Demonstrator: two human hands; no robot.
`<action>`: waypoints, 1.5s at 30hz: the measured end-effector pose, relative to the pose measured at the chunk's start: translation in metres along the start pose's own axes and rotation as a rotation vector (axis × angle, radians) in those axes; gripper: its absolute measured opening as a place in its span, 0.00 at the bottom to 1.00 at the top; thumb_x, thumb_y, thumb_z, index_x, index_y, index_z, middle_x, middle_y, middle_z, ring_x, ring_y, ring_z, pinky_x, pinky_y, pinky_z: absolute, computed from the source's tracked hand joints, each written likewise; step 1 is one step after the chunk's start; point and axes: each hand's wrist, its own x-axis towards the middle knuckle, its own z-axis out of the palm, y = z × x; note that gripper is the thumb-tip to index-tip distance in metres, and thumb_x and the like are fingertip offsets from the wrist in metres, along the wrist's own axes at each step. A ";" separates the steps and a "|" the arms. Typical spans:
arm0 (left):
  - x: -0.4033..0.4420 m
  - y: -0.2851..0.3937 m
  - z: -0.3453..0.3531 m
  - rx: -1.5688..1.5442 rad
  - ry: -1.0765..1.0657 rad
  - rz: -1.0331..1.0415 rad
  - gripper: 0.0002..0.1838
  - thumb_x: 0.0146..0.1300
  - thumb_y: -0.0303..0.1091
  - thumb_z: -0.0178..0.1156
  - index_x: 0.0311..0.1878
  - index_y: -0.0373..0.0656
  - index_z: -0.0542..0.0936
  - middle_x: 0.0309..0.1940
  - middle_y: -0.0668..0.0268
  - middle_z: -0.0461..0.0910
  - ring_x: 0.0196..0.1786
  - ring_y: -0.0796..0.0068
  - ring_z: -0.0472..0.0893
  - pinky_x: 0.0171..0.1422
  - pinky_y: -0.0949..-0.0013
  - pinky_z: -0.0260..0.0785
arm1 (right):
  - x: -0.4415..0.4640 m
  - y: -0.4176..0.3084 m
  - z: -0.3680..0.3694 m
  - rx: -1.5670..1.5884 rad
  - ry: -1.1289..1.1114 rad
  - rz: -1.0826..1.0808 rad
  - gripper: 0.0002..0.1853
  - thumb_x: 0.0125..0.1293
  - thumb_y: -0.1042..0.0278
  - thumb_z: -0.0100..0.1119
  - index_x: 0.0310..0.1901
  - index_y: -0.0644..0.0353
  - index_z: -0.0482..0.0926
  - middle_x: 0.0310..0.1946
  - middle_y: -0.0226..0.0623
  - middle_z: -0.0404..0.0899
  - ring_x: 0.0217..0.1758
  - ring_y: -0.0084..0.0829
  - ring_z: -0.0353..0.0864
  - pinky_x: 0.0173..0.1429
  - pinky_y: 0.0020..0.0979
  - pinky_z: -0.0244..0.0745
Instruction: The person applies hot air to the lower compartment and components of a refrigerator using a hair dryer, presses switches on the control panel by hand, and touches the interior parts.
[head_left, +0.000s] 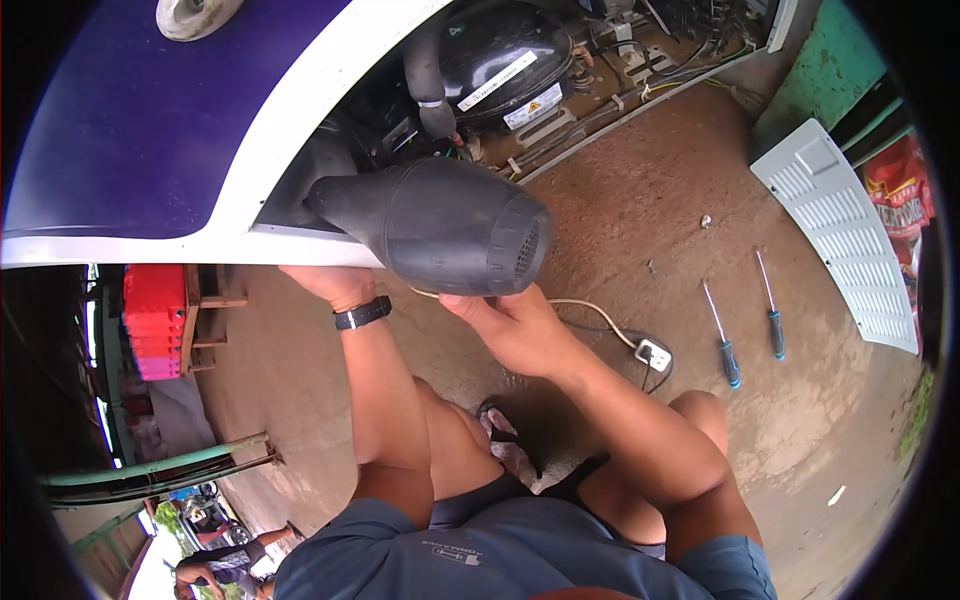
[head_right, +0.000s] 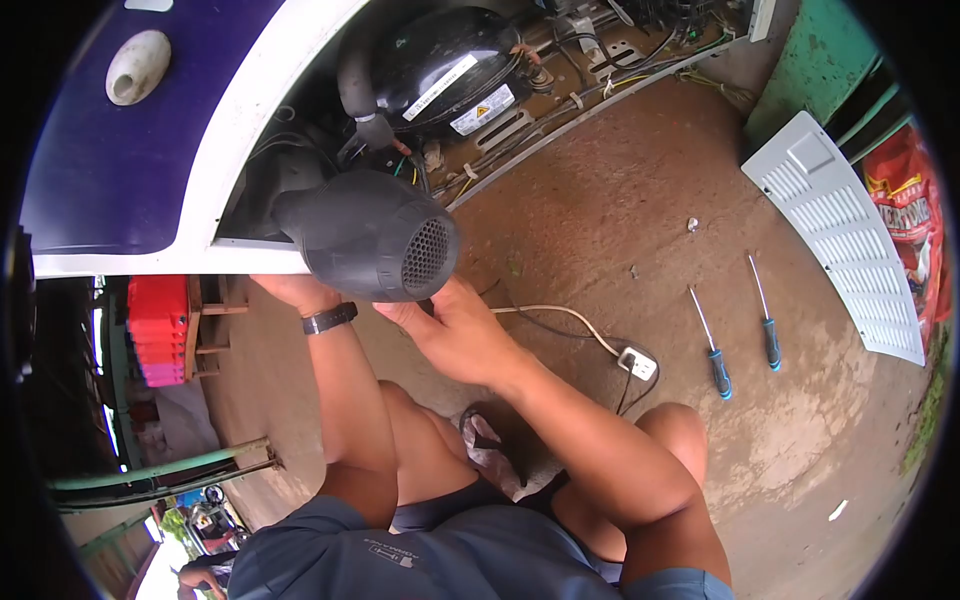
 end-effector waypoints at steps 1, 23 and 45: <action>0.000 0.000 0.000 -0.012 -0.006 -0.008 0.30 0.78 0.56 0.41 0.69 0.42 0.66 0.67 0.59 0.68 0.70 0.58 0.69 0.74 0.53 0.64 | 0.001 0.000 -0.001 -0.016 -0.016 -0.013 0.20 0.76 0.58 0.61 0.62 0.60 0.77 0.57 0.43 0.82 0.60 0.35 0.80 0.65 0.38 0.73; 0.008 -0.008 -0.009 -0.096 -0.107 -0.019 0.35 0.78 0.55 0.37 0.63 0.28 0.72 0.58 0.44 0.79 0.55 0.52 0.84 0.55 0.52 0.83 | 0.002 -0.002 0.008 -0.127 -0.013 -0.019 0.24 0.75 0.54 0.60 0.63 0.62 0.72 0.61 0.49 0.78 0.66 0.49 0.77 0.68 0.44 0.70; 0.009 -0.010 -0.012 -0.136 -0.049 -0.053 0.32 0.77 0.50 0.41 0.63 0.25 0.71 0.54 0.46 0.81 0.51 0.54 0.85 0.55 0.55 0.84 | 0.001 -0.002 0.007 -0.161 -0.019 -0.051 0.27 0.74 0.58 0.60 0.68 0.61 0.68 0.67 0.52 0.73 0.71 0.51 0.71 0.74 0.45 0.65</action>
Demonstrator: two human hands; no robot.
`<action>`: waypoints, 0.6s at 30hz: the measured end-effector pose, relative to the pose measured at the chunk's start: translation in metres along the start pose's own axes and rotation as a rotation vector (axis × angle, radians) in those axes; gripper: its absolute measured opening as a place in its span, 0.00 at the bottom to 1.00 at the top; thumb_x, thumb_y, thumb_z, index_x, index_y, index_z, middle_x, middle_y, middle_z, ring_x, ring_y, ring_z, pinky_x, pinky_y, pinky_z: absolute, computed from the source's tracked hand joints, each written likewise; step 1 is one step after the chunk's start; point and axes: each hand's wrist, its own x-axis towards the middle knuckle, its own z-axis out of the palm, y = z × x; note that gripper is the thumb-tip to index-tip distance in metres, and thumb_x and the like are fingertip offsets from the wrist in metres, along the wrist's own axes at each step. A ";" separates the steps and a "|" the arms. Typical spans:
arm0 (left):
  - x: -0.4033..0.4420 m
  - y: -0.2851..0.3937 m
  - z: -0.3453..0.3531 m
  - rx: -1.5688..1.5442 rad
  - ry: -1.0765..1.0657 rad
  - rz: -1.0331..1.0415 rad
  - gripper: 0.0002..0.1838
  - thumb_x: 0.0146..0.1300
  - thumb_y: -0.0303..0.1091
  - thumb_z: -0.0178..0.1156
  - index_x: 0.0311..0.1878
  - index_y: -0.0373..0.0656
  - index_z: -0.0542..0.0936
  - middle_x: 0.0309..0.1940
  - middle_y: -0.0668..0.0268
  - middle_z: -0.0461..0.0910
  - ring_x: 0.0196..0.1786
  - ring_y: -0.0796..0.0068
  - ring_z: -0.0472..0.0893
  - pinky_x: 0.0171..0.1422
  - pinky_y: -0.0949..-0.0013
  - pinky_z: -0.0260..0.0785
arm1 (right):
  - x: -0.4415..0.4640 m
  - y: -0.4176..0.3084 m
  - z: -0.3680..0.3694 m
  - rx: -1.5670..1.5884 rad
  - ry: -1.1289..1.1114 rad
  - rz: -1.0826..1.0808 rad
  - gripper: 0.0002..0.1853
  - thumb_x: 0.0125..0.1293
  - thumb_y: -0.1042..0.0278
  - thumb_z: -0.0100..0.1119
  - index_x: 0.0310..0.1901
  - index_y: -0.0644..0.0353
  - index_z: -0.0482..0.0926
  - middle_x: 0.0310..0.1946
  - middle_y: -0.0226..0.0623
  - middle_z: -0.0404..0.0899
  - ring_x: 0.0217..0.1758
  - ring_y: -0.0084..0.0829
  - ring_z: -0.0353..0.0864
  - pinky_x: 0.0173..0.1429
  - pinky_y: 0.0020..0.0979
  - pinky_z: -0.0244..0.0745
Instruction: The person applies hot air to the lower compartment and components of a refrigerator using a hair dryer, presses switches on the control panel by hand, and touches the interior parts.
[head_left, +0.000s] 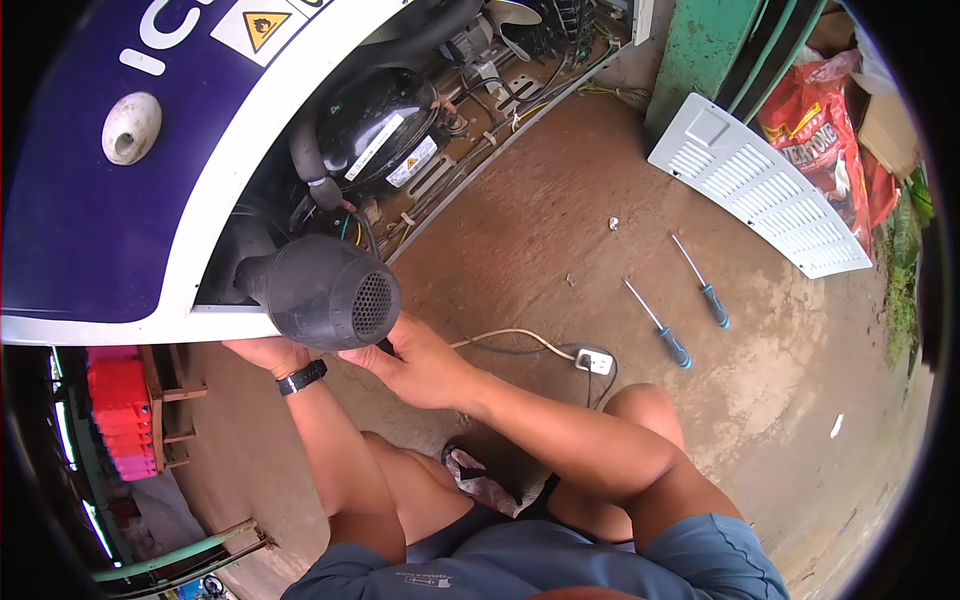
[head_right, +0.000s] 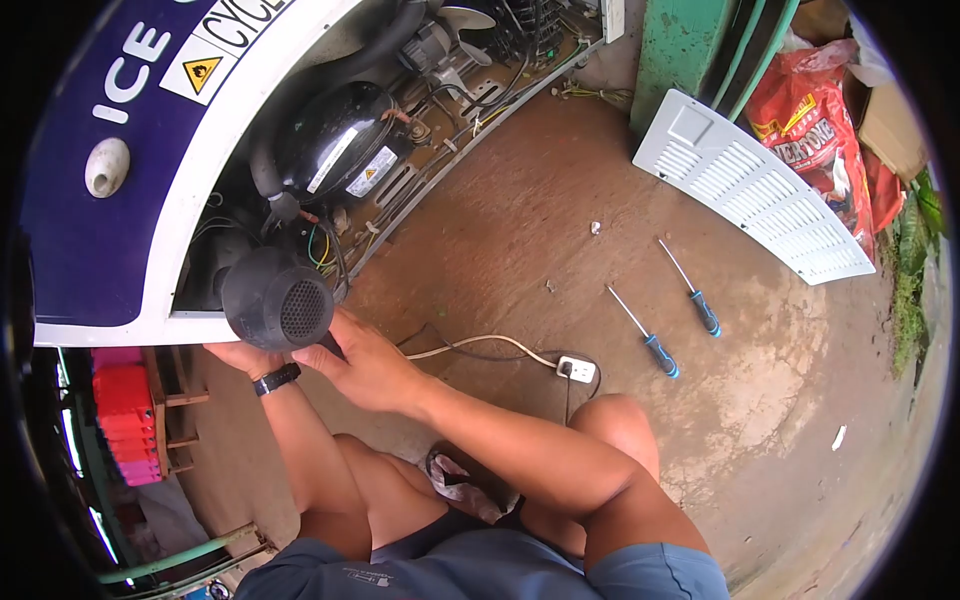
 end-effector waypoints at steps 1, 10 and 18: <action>-0.001 0.002 0.003 -0.047 0.000 -0.013 0.30 0.77 0.49 0.42 0.61 0.26 0.72 0.54 0.47 0.81 0.51 0.55 0.85 0.55 0.54 0.84 | 0.000 -0.001 0.000 -0.003 0.001 -0.002 0.27 0.74 0.58 0.60 0.68 0.61 0.68 0.67 0.52 0.73 0.71 0.51 0.71 0.74 0.45 0.65; -0.003 0.004 0.003 0.020 -0.064 -0.055 0.35 0.77 0.59 0.41 0.72 0.38 0.63 0.68 0.54 0.68 0.68 0.55 0.73 0.73 0.51 0.69 | 0.001 -0.002 -0.003 -0.006 0.021 -0.040 0.25 0.75 0.58 0.59 0.67 0.62 0.69 0.65 0.51 0.74 0.71 0.51 0.72 0.73 0.45 0.66; -0.005 0.006 0.009 0.042 -0.041 0.008 0.33 0.77 0.55 0.41 0.70 0.35 0.65 0.65 0.54 0.72 0.65 0.55 0.77 0.70 0.52 0.73 | -0.001 0.000 -0.002 0.028 -0.029 -0.024 0.24 0.75 0.59 0.59 0.66 0.63 0.70 0.65 0.52 0.74 0.70 0.49 0.73 0.72 0.44 0.67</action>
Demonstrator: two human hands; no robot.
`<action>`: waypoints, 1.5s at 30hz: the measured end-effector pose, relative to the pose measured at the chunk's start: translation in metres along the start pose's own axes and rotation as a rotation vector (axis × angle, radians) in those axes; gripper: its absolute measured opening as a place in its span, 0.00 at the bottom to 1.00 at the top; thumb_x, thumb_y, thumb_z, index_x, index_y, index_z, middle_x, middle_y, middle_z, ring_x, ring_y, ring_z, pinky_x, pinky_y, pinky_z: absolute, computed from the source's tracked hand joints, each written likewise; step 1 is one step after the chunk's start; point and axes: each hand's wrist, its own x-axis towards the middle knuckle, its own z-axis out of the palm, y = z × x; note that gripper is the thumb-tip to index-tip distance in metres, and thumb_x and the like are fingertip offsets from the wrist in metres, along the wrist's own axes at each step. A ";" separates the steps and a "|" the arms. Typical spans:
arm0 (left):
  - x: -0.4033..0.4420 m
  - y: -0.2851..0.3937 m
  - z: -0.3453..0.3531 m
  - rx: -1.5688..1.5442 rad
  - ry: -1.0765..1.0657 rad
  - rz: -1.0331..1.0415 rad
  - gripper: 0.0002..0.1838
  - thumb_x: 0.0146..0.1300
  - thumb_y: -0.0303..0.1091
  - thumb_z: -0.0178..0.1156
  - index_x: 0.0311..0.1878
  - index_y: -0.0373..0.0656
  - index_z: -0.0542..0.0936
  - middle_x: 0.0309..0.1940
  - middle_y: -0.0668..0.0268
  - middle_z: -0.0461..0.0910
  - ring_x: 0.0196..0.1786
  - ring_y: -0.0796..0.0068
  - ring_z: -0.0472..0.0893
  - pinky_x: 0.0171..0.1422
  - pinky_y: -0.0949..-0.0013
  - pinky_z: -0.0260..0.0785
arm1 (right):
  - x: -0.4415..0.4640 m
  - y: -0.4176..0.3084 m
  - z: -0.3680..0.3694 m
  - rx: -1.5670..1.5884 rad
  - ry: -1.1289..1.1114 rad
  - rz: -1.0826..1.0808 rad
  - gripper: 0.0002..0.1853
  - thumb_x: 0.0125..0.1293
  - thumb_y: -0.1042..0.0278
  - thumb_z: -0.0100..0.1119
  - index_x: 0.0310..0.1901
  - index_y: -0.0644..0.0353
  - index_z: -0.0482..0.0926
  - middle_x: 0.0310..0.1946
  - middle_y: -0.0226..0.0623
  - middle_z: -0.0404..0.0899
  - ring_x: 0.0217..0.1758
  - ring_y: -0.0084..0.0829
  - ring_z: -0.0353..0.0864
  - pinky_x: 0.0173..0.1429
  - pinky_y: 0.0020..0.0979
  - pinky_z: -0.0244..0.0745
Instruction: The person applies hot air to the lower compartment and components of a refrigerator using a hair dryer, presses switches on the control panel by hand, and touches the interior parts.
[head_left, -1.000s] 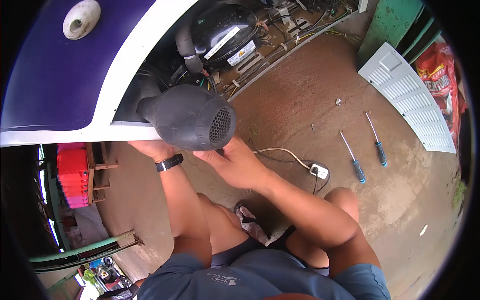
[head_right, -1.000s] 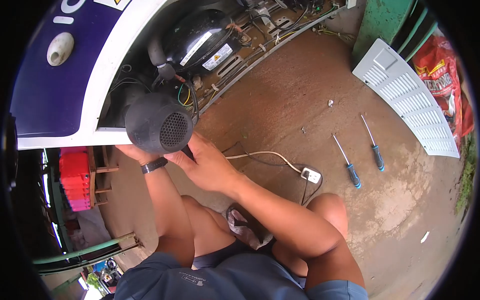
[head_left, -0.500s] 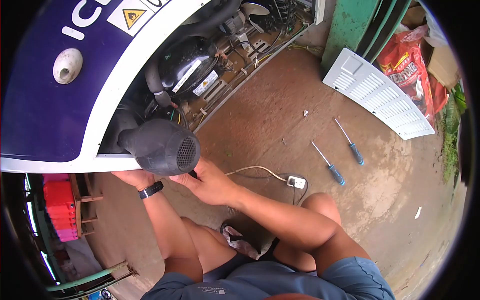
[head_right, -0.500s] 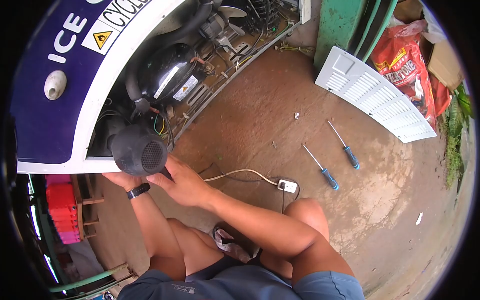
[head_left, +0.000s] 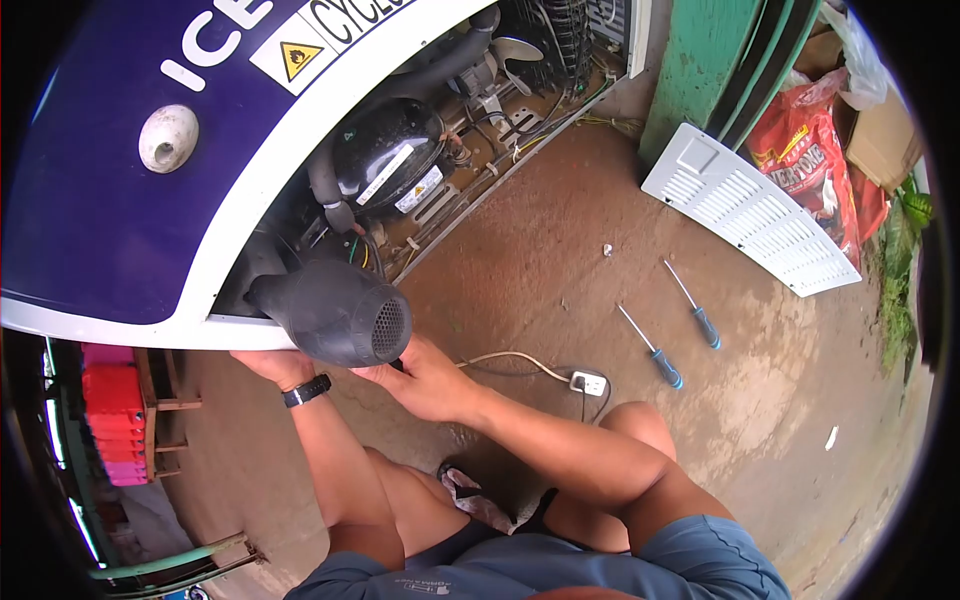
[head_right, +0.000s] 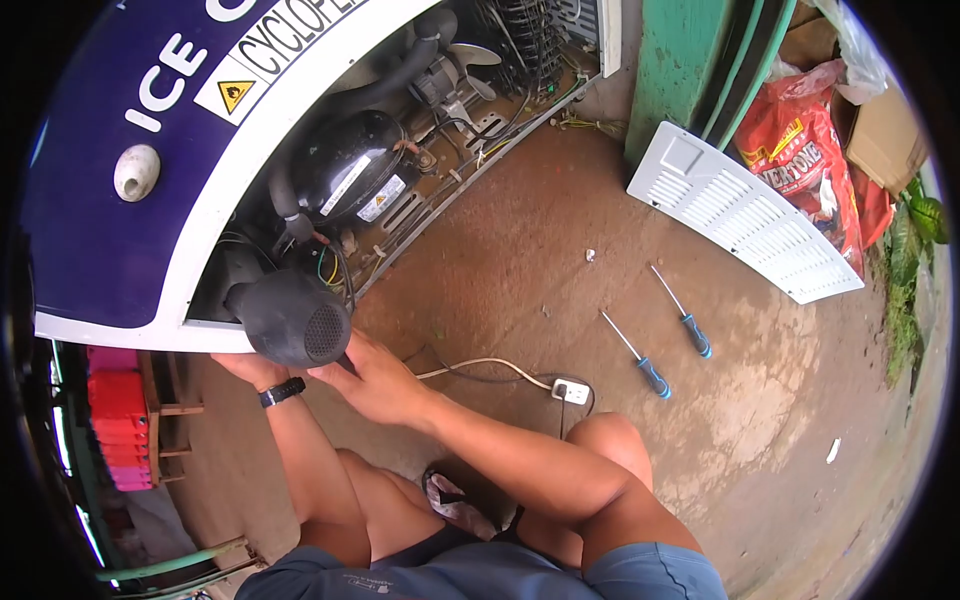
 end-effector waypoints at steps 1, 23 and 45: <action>-0.002 0.001 0.003 -0.031 0.014 0.018 0.30 0.78 0.51 0.41 0.68 0.33 0.67 0.63 0.52 0.74 0.61 0.57 0.80 0.65 0.54 0.77 | 0.000 0.002 0.002 -0.004 -0.002 -0.003 0.24 0.75 0.59 0.59 0.66 0.63 0.70 0.65 0.52 0.74 0.70 0.49 0.73 0.72 0.44 0.67; -0.145 0.067 0.054 -0.165 -0.299 -0.554 0.32 0.77 0.61 0.49 0.68 0.43 0.69 0.61 0.63 0.74 0.66 0.64 0.72 0.74 0.56 0.60 | -0.002 -0.004 -0.002 -0.139 0.108 -0.009 0.18 0.74 0.57 0.62 0.58 0.59 0.80 0.55 0.44 0.83 0.59 0.41 0.81 0.65 0.40 0.73; -0.102 0.063 0.054 -0.606 -0.288 -0.625 0.37 0.72 0.64 0.55 0.74 0.49 0.67 0.70 0.63 0.71 0.71 0.59 0.72 0.74 0.50 0.66 | 0.005 -0.033 -0.016 -0.642 -0.022 -0.235 0.20 0.71 0.63 0.62 0.61 0.59 0.74 0.57 0.50 0.71 0.61 0.53 0.75 0.64 0.47 0.74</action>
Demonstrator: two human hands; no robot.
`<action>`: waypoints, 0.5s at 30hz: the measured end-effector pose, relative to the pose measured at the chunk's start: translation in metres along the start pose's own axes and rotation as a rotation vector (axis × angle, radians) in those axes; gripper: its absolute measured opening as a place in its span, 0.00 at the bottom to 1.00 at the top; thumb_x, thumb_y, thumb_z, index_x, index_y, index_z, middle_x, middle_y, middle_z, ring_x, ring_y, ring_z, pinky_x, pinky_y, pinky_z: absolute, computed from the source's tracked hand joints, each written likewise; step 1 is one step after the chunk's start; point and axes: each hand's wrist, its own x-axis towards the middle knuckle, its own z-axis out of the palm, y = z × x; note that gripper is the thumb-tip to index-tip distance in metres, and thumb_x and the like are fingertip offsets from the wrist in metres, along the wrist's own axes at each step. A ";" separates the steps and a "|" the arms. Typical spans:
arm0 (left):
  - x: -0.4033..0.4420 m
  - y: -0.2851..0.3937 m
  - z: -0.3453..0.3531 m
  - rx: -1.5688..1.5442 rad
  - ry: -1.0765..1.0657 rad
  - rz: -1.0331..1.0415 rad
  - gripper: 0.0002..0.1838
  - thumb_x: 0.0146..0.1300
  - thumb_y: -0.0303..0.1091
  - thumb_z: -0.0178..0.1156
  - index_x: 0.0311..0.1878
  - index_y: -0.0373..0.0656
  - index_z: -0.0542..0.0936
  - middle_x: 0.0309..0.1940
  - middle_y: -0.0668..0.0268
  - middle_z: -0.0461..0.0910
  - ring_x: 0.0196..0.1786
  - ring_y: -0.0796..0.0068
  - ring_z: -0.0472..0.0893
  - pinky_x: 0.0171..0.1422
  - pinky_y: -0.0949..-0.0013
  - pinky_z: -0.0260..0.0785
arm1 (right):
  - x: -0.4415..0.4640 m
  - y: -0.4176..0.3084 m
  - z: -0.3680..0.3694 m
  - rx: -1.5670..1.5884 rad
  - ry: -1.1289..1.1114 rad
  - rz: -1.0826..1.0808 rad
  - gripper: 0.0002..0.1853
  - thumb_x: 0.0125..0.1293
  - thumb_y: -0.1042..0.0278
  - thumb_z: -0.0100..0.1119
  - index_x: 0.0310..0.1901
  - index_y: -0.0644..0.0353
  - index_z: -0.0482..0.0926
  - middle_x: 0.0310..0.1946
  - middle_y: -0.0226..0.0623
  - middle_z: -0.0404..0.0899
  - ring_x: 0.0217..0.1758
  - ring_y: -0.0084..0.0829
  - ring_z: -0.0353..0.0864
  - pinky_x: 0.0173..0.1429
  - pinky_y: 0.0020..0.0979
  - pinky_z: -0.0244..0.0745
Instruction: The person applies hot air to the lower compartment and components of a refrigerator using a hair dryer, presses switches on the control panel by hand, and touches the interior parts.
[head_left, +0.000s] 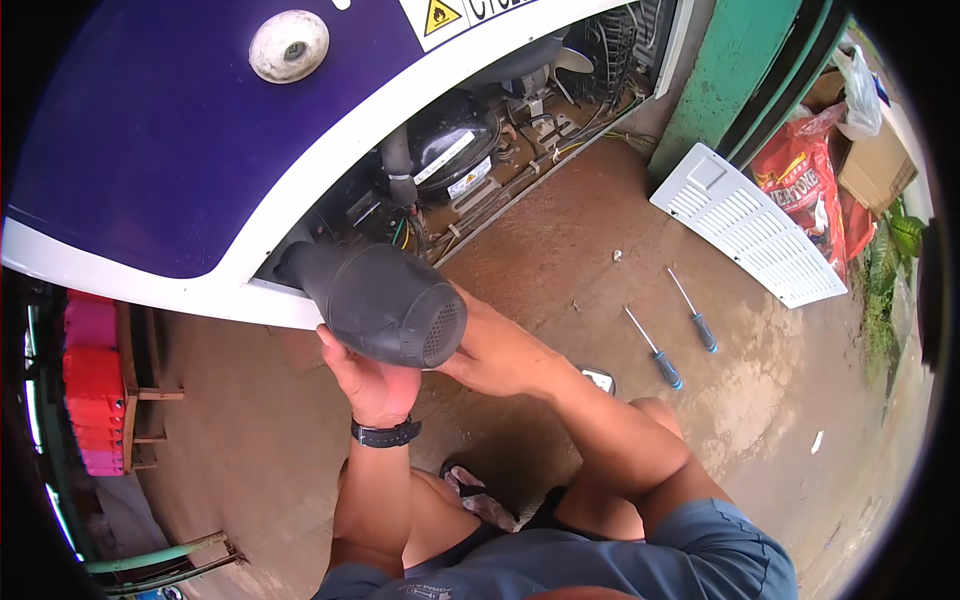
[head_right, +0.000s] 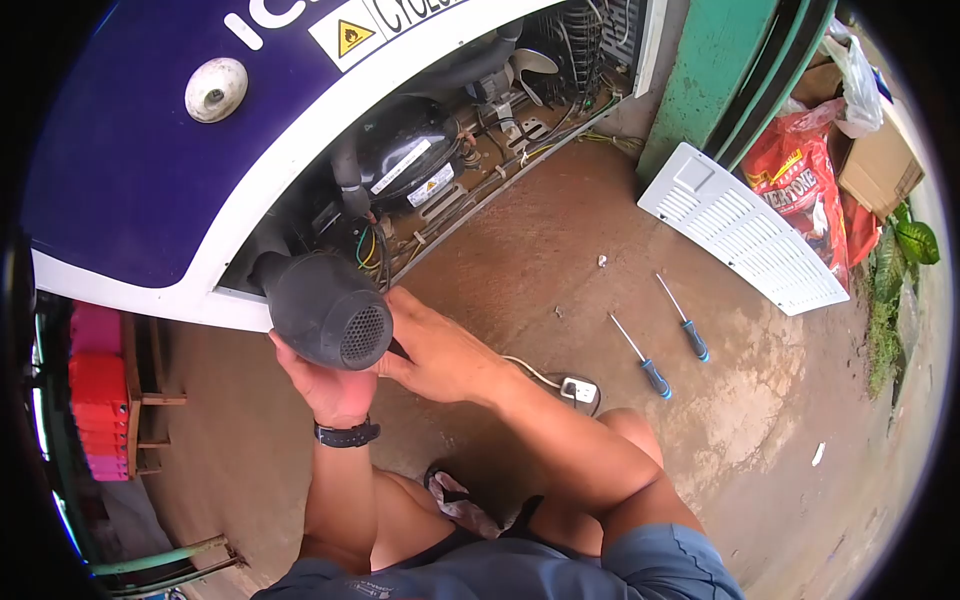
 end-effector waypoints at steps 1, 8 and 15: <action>0.000 0.000 0.001 -0.003 -0.003 -0.003 0.37 0.72 0.64 0.55 0.74 0.50 0.68 0.70 0.63 0.71 0.71 0.59 0.71 0.73 0.49 0.66 | 0.004 -0.007 -0.022 0.030 -0.148 0.071 0.20 0.72 0.58 0.61 0.60 0.59 0.75 0.56 0.50 0.74 0.59 0.52 0.77 0.63 0.46 0.75; 0.003 -0.003 -0.003 -0.099 -0.049 -0.065 0.37 0.72 0.65 0.54 0.75 0.51 0.67 0.72 0.67 0.69 0.73 0.61 0.69 0.75 0.50 0.62 | 0.067 0.072 -0.169 -0.775 0.745 0.095 0.28 0.71 0.74 0.50 0.73 0.61 0.63 0.68 0.50 0.69 0.66 0.51 0.75 0.63 0.45 0.76; 0.001 -0.005 0.000 -0.085 -0.129 -0.087 0.38 0.71 0.65 0.54 0.75 0.52 0.66 0.73 0.66 0.67 0.74 0.61 0.67 0.78 0.49 0.60 | 0.086 0.081 -0.186 -1.081 0.471 0.354 0.25 0.65 0.71 0.53 0.65 0.59 0.70 0.66 0.50 0.74 0.55 0.53 0.83 0.55 0.49 0.80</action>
